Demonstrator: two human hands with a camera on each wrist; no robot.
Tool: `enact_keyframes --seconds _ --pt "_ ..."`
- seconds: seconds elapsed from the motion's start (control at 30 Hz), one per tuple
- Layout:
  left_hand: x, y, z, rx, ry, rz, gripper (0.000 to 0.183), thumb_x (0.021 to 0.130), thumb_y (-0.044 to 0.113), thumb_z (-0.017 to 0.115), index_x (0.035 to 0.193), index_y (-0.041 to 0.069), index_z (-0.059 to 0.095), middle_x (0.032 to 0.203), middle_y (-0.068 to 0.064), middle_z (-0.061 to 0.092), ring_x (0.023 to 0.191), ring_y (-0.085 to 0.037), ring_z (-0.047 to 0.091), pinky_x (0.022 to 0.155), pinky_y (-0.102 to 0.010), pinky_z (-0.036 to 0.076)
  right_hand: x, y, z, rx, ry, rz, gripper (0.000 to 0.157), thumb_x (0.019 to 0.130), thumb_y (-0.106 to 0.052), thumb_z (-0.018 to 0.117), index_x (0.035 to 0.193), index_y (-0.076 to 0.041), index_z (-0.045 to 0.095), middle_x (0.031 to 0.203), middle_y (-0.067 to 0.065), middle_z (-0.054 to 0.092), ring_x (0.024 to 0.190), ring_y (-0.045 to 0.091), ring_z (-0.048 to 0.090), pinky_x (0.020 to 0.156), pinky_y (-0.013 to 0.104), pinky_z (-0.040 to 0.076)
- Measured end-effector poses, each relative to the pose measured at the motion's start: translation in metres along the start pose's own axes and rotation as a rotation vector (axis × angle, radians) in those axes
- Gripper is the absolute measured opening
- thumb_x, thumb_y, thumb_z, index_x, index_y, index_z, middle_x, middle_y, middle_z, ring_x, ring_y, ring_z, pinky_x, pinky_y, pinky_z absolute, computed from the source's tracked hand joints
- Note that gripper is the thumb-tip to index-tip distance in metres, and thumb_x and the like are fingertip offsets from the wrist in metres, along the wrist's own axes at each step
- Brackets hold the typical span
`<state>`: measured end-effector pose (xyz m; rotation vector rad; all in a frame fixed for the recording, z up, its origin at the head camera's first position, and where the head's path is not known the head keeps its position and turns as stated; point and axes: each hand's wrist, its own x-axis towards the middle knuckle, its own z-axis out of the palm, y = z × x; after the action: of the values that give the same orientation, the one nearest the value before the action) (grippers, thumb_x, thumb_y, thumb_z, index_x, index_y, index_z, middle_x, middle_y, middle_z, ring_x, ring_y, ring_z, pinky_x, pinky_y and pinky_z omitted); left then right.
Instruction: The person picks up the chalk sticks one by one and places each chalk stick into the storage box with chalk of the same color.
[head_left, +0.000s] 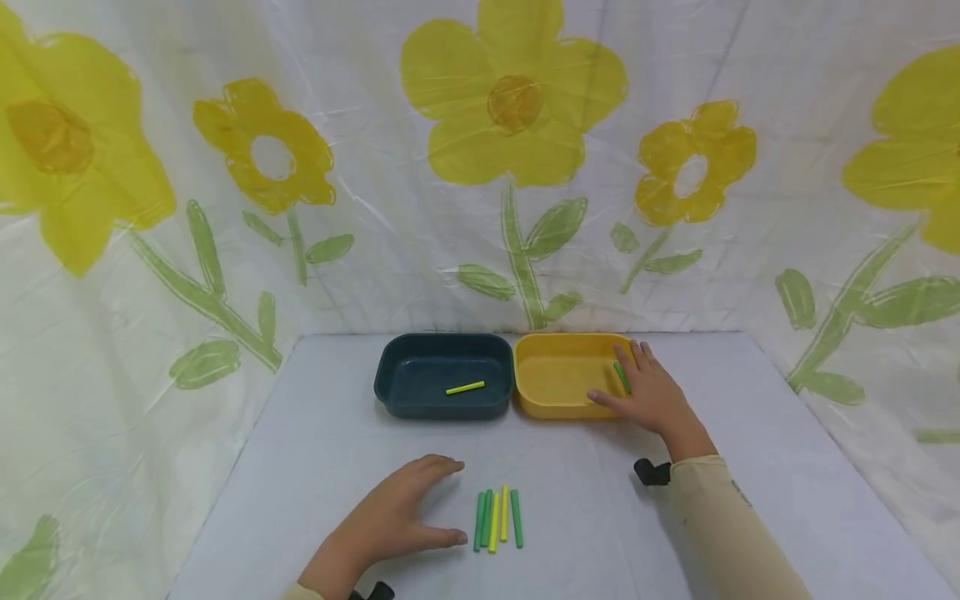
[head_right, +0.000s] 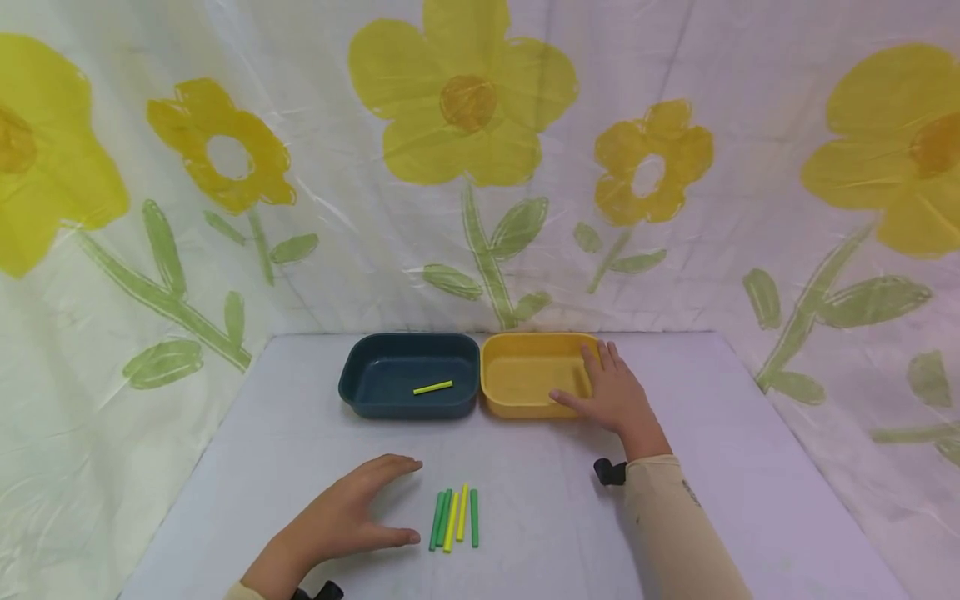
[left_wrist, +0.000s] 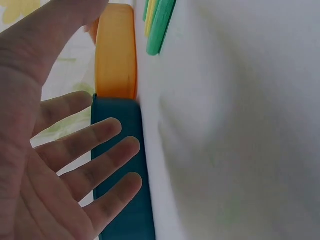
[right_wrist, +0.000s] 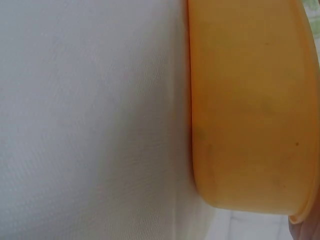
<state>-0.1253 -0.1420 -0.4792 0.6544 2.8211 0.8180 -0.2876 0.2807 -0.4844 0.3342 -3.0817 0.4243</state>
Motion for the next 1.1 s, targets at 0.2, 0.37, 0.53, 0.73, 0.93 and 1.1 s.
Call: enact_keyframes --seconds 0.2,0.37,0.53,0.73,0.93,1.1 --pt "0.003 0.002 0.007 -0.02 -0.036 0.015 0.078 0.07 0.069 0.075 0.137 0.033 0.055 0.135 0.019 0.056 0.129 -0.011 0.052 0.106 -0.044 0.047 0.006 0.002 0.005 -0.01 0.002 -0.006 0.121 0.073 -0.091 0.044 0.16 -0.016 0.007 0.165 0.019 0.005 0.151 0.043 0.005 0.115 0.067 0.018" --pt "0.006 0.004 0.012 -0.018 -0.049 0.032 0.076 0.07 0.068 0.076 0.136 0.035 0.056 0.133 0.02 0.057 0.128 -0.01 0.053 0.106 -0.044 0.047 0.007 0.004 0.007 -0.018 0.008 -0.01 0.121 0.073 -0.091 0.044 0.159 -0.015 0.008 0.164 0.02 0.006 0.151 0.043 0.005 0.116 0.066 0.018" --pt "0.008 0.004 0.015 -0.009 -0.058 0.058 0.076 0.071 0.066 0.076 0.136 0.032 0.056 0.134 0.019 0.057 0.128 -0.01 0.053 0.107 -0.044 0.046 0.007 0.005 0.007 -0.004 0.002 -0.009 0.12 0.074 -0.09 0.044 0.159 -0.014 0.008 0.165 0.02 0.004 0.151 0.043 0.005 0.116 0.066 0.018" --pt "0.01 0.004 0.017 0.01 -0.088 0.076 0.079 0.072 0.064 0.077 0.139 0.03 0.053 0.137 0.016 0.056 0.129 -0.012 0.051 0.107 -0.044 0.045 0.008 0.006 0.012 -0.006 -0.007 -0.006 0.124 0.074 -0.09 0.044 0.159 -0.01 0.0 0.165 0.02 -0.003 0.151 0.042 0.002 0.117 0.064 0.017" --pt "0.015 0.002 0.023 0.048 -0.106 0.07 0.085 0.067 0.067 0.078 0.141 0.034 0.051 0.135 0.019 0.055 0.124 -0.008 0.051 0.106 -0.041 0.046 0.008 0.008 0.017 -0.022 -0.007 -0.008 0.13 0.073 -0.091 0.043 0.157 -0.005 -0.006 0.164 0.02 -0.006 0.152 0.039 -0.001 0.119 0.06 0.016" --pt "0.021 0.002 0.024 0.084 -0.119 0.06 0.09 0.063 0.071 0.078 0.141 0.035 0.05 0.13 0.019 0.056 0.116 -0.005 0.05 0.104 -0.038 0.048 0.009 0.008 0.018 -0.02 -0.001 -0.014 0.13 0.073 -0.091 0.044 0.156 -0.004 -0.006 0.165 0.017 -0.009 0.153 0.036 -0.004 0.12 0.059 0.015"
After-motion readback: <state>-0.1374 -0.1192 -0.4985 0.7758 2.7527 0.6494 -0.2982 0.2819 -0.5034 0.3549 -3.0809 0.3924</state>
